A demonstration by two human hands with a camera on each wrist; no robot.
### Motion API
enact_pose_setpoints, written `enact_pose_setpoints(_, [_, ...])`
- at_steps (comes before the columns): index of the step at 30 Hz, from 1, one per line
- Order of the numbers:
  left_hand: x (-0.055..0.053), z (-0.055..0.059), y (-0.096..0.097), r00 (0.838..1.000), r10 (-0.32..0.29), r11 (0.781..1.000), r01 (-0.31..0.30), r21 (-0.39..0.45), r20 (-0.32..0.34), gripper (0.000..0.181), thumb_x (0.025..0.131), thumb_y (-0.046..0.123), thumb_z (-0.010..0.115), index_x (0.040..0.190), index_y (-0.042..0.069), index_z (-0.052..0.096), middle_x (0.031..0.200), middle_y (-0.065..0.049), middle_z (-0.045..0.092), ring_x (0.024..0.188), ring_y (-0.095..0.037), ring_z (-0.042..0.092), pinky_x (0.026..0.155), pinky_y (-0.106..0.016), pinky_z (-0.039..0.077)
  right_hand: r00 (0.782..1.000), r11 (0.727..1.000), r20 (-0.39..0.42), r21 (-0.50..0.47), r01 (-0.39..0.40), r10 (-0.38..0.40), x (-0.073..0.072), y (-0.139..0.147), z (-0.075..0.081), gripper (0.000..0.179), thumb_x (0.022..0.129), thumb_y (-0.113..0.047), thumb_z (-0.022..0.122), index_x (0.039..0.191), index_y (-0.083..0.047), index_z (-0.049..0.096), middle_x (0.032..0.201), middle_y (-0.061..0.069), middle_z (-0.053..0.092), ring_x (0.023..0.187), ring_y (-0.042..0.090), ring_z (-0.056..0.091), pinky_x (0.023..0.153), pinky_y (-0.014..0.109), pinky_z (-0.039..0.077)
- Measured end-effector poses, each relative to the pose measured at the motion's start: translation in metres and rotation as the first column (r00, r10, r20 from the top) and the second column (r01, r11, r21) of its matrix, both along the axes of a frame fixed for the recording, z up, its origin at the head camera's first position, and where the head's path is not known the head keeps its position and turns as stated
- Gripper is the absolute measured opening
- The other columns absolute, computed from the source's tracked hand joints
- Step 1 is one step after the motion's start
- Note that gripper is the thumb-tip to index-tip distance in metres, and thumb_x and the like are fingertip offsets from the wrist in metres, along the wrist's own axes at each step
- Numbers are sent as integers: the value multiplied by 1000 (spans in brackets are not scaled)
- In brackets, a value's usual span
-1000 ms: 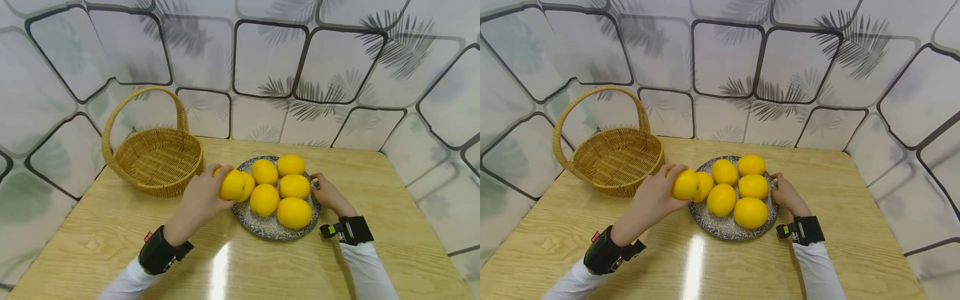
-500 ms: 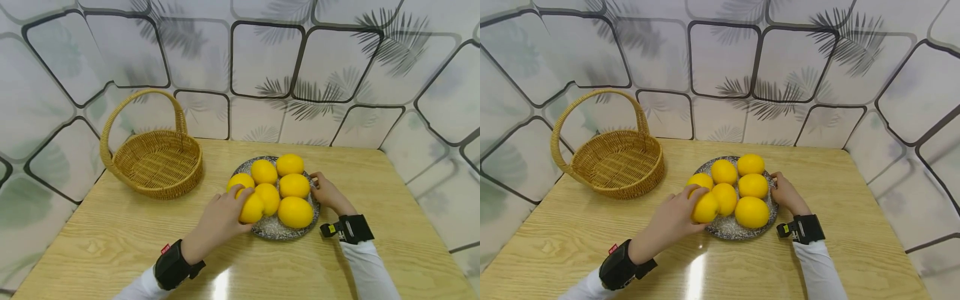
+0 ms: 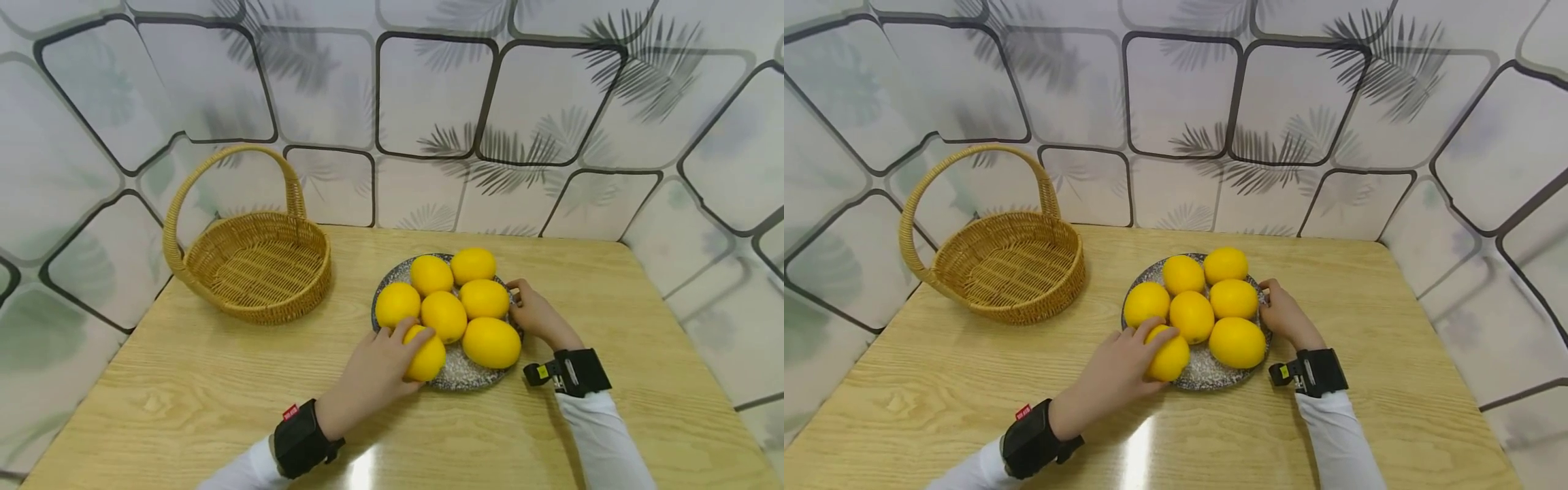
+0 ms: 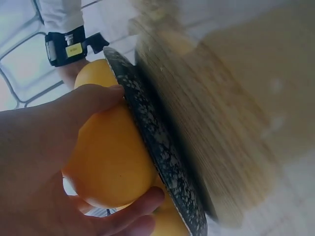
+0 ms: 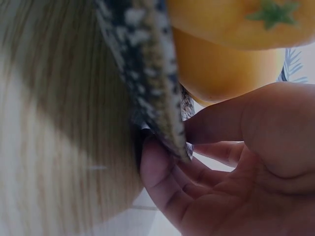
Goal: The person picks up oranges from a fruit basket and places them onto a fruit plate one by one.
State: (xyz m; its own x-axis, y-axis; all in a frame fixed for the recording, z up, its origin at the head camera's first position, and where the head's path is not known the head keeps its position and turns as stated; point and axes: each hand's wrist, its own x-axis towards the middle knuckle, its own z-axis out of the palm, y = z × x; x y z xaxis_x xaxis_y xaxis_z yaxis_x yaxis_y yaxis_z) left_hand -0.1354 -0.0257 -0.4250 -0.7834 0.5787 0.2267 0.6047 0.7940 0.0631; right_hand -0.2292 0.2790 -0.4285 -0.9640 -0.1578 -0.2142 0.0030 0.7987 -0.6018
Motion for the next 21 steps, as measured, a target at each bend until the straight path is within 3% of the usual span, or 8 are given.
enact_pose_setpoints(5, [0, -1, 2, 999, -6, 1000, 6, 5, -39, 83, 74, 59, 72, 143, 25, 42, 140, -11, 51, 89, -29, 64, 69, -40, 60, 1000, 1000, -11, 4, -5, 5, -3, -1, 0, 51, 95, -2, 38, 143, 12, 25, 125, 42, 49, 106, 45, 53, 80, 50, 50])
enact_pose_setpoints(14, [-1, 0, 3, 999, 22, 1000, -22, 18, -47, 83, 77, 61, 67, 145, 22, 40, 141, -12, 51, 92, -27, 65, 67, -38, 60, 1000, 1000, -17, -16, -11, 11, -5, 0, -2, 51, 94, -1, 38, 142, 13, 25, 125, 42, 49, 107, 46, 52, 83, 53, 50])
enact_pose_setpoints(21, [4, -9, 2, 999, 39, 995, -40, 97, 3, 86, 79, 68, 59, 145, 15, 42, 132, -16, 56, 101, -27, 64, 71, -42, 61, 1000, 1000, 1, -20, -13, 13, 4, 3, -15, 50, 94, -3, 39, 141, 11, 28, 123, 40, 51, 103, 42, 55, 79, 47, 51])
